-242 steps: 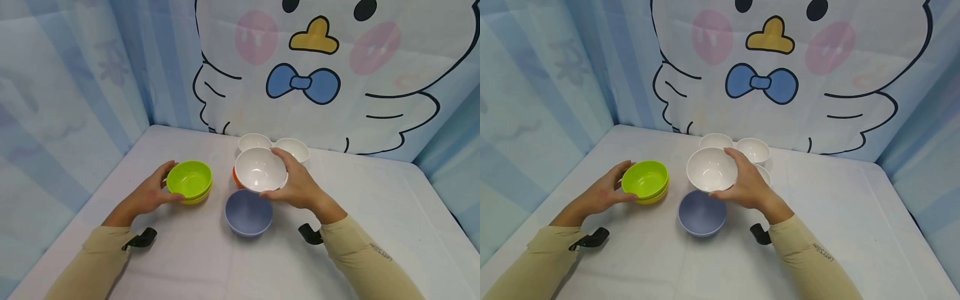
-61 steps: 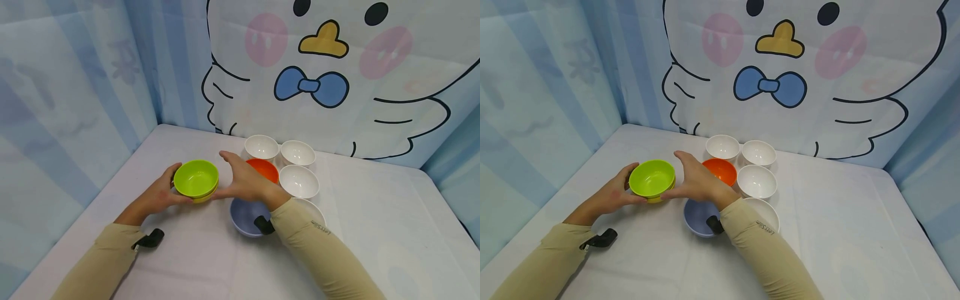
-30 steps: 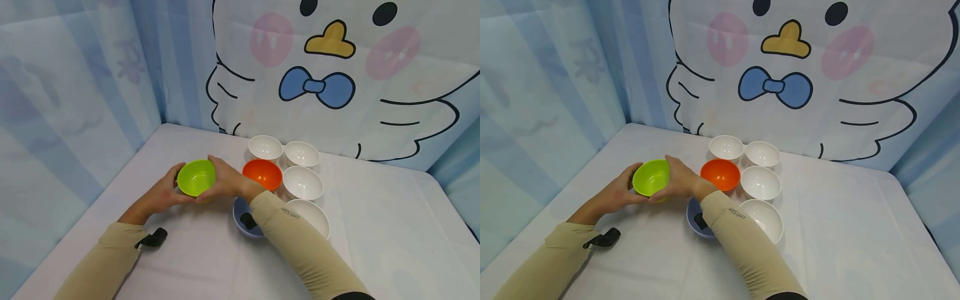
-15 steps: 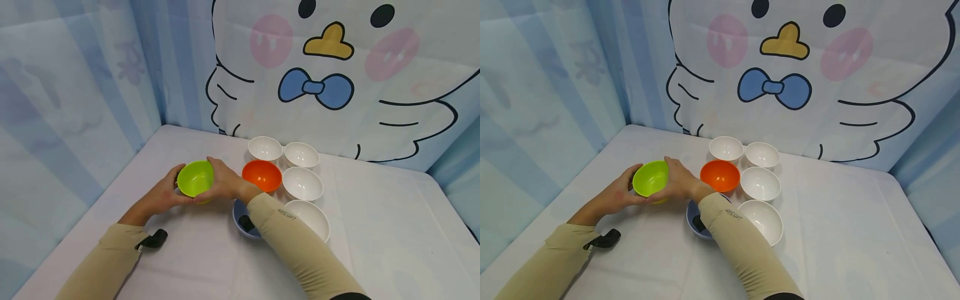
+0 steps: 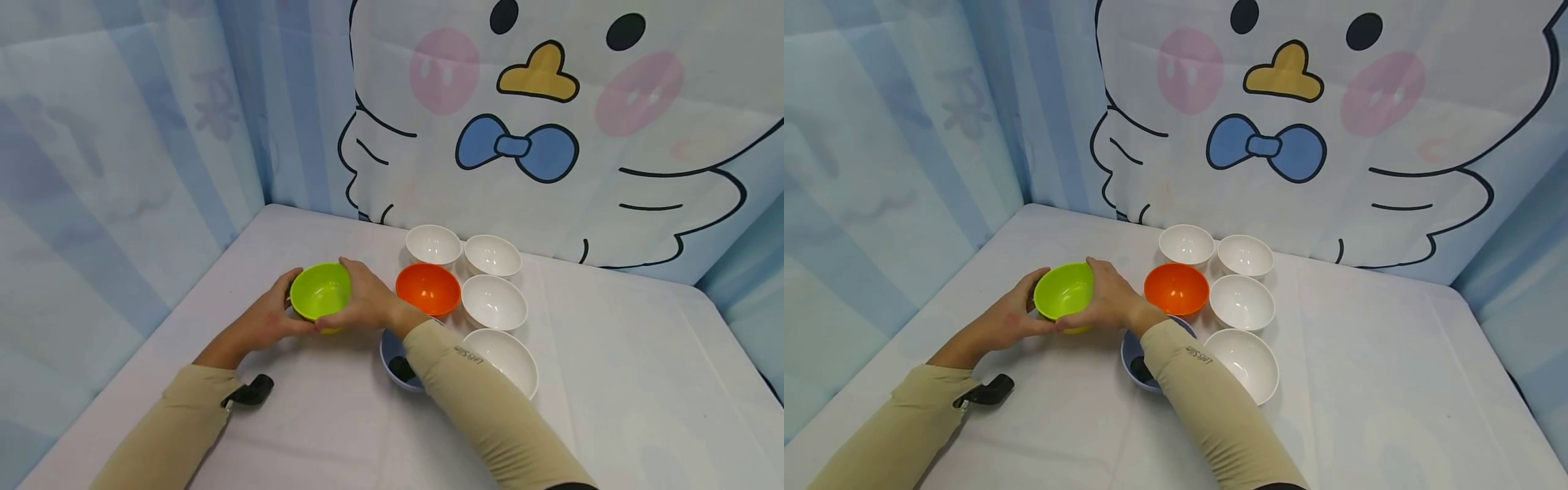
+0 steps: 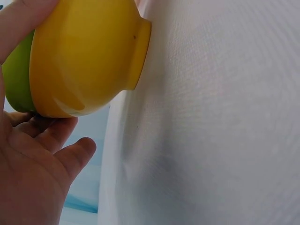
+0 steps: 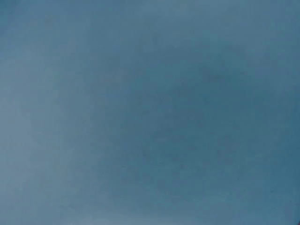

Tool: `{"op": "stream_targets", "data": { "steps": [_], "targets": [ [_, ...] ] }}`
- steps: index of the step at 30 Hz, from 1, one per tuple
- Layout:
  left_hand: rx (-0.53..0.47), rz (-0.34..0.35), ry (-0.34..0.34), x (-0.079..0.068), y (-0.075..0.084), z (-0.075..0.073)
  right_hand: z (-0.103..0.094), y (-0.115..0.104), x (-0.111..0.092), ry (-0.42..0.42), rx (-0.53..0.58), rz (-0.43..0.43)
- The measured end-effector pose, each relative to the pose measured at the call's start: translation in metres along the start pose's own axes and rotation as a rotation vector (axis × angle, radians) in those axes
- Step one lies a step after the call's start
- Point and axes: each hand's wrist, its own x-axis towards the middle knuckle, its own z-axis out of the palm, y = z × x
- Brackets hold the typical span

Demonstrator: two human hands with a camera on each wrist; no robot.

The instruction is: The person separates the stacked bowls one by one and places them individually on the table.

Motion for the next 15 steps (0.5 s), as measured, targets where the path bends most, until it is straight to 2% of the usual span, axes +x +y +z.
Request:
{"op": "stream_targets", "data": {
  "steps": [15],
  "targets": [
    [-0.066, 0.06, -0.012, 0.0025, -0.0049, -0.0002, -0.0057, -0.0037, -0.0021, 0.059, 0.002, 0.002]
  ]
}}
